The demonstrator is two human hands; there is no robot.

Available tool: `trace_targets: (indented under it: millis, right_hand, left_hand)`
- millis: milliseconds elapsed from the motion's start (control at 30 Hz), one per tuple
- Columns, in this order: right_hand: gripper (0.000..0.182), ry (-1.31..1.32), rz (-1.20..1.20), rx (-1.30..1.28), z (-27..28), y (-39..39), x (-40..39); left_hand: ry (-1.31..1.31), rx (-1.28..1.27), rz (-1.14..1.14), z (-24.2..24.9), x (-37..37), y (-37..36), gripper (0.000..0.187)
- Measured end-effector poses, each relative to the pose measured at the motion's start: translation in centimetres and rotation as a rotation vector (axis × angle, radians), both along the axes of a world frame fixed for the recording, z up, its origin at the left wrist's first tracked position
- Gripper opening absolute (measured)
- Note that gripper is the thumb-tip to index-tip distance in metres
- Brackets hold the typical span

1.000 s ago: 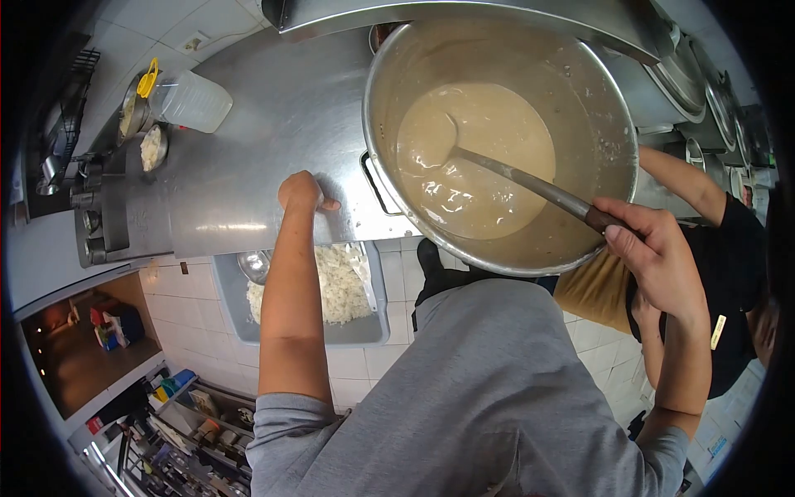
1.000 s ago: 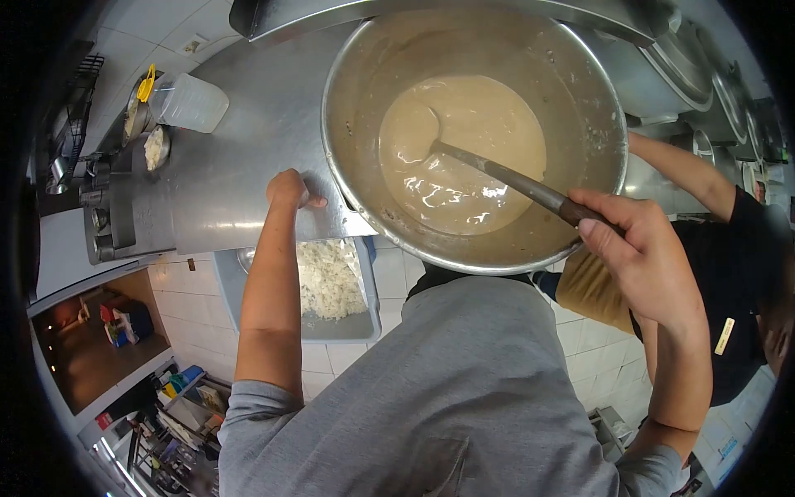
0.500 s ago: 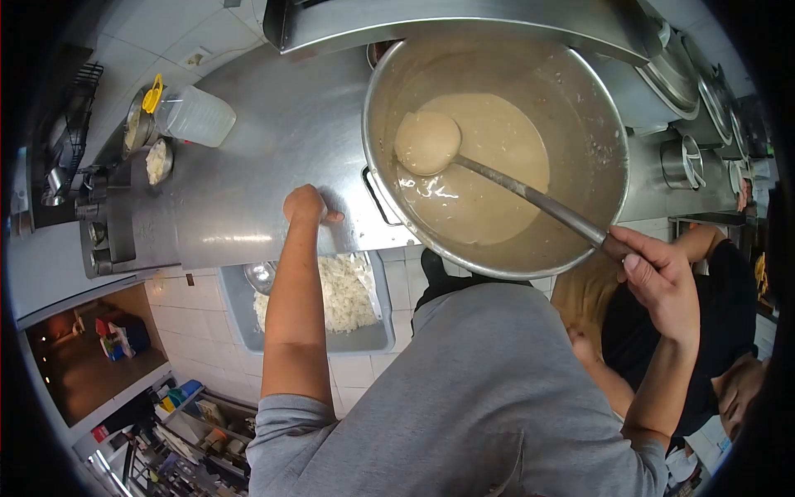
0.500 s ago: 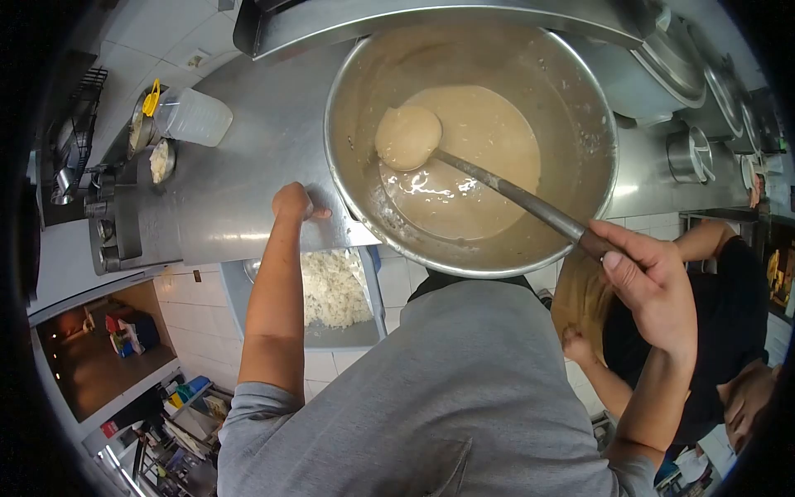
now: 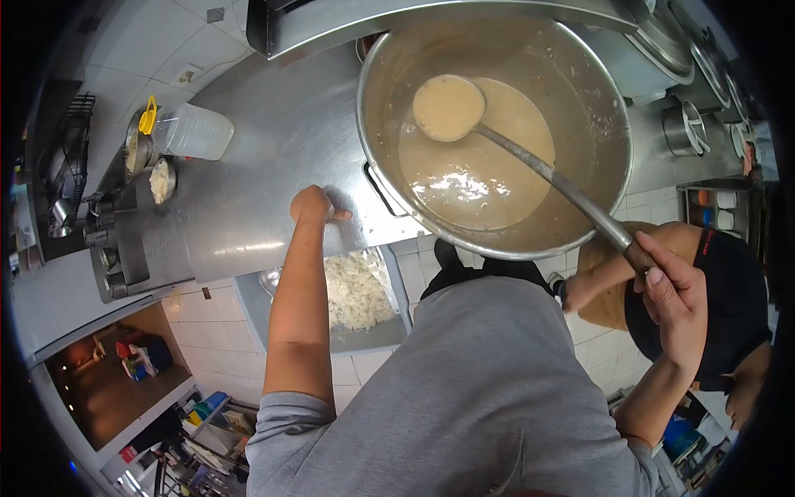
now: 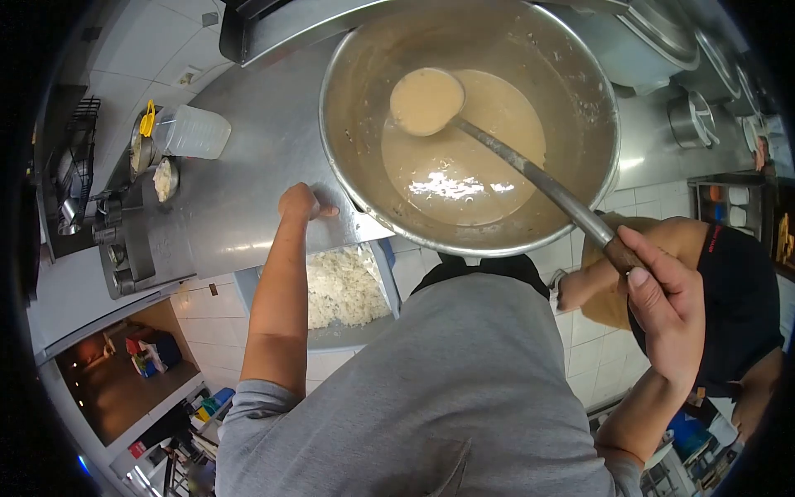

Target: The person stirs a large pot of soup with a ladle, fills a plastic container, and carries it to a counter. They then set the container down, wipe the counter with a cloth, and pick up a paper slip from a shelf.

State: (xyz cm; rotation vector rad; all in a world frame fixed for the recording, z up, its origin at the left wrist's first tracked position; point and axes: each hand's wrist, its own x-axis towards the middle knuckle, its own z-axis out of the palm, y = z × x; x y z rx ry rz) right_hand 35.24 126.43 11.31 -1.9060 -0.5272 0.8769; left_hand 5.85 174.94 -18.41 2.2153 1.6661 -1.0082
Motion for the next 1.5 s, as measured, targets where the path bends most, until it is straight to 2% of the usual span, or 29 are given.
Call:
trace_targets:
  millis: [267, 333, 467, 533, 567, 633, 667, 733, 800, 867, 933, 1000, 1067, 1100, 1133, 1333, 1367, 1433, 1500]
  right_hand:
    - [0.050, 0.140, -0.133, 0.057, 0.9, -1.2, -1.5]
    - [0.050, 0.181, -0.142, 0.062, 0.8, -1.6, -0.9]
    - [0.050, 0.216, -0.169, 0.051, 1.5, -2.5, 0.9]
    - [0.048, 0.097, -0.069, -0.016, 1.8, -2.4, 2.4]
    - [0.046, 0.060, -0.067, -0.054, 2.4, -1.8, 3.0]
    - [0.045, 0.023, -0.043, -0.130, 3.8, -0.4, 4.2]
    - [0.044, -0.014, -0.015, -0.197, 4.4, 0.3, 5.0]
    - [0.040, -0.136, 0.092, -0.300, 5.9, 1.8, 6.7]
    - [0.038, -0.419, 0.239, -0.259, 5.4, 2.3, 8.3]
    - [0.037, -0.418, 0.204, -0.323, 8.3, 5.1, 7.4]
    - [0.037, -1.247, 0.790, -0.448, 10.2, 7.4, 7.1]
    - [0.037, -1.276, 0.757, -0.536, 10.9, 9.7, 5.2]
    - [0.033, -1.128, 0.861, -0.784, 12.4, 12.6, 2.9]
    - [0.034, -1.424, 1.043, -0.781, 12.2, 13.4, 2.2]
    - [0.034, -1.436, 1.026, -0.785, 12.4, 13.8, 2.1]
    - [0.036, -1.225, 1.386, -0.646, 12.9, 18.6, 1.8]
    - [0.036, -1.226, 1.392, -0.650, 12.9, 19.4, 2.3]
    - [0.035, -0.947, 1.322, -0.614, 13.1, 19.7, 4.3]
    - [0.036, -0.864, 1.259, -0.586, 12.9, 19.3, 5.8]
  left_hand:
    - [-0.022, -0.007, -0.011, 0.2, -0.1, 0.0, 0.093]
    - [0.006, 0.022, -0.016, 0.2, 0.1, -0.3, 0.086]
    - [0.005, 0.009, -0.025, 0.5, 0.3, -0.5, 0.086]
    - [0.007, -0.030, -0.055, 1.3, 0.8, -0.7, 0.073]
    - [0.010, -0.038, -0.059, 0.5, 0.6, -0.5, 0.073]
    - [-0.002, -0.004, -0.078, -1.1, -0.1, 0.2, 0.045]
    - [-0.003, -0.009, -0.066, -1.6, -0.4, 0.3, 0.045]
    - [-0.021, 0.033, -0.032, -1.7, -0.6, 0.3, 0.036]
    - [-0.026, 0.020, -0.011, -2.0, -0.9, 0.4, 0.040]
    - [-0.040, 0.010, 0.009, -1.3, -0.7, -0.1, 0.046]
    - [-0.012, 0.012, 0.024, -0.1, -0.1, -0.7, 0.071]
    - [-0.009, 0.019, 0.059, -0.4, -0.1, -0.8, 0.078]
    - [-0.018, 0.039, 0.089, -0.5, 0.0, -0.6, 0.085]
    - [-0.011, 0.043, 0.076, -0.6, -0.1, -0.5, 0.085]
    - [0.000, 0.046, 0.055, -0.7, -0.1, -0.3, 0.085]
    - [-0.041, 0.043, 0.070, 0.0, -0.6, -0.7, 0.082]
    - [-0.043, 0.037, 0.074, 0.2, -0.6, -0.8, 0.082]
    - [-0.056, 0.047, 0.099, 0.8, -0.6, -1.0, 0.079]
    - [-0.068, 0.011, 0.126, 0.2, -1.0, -0.6, 0.082]
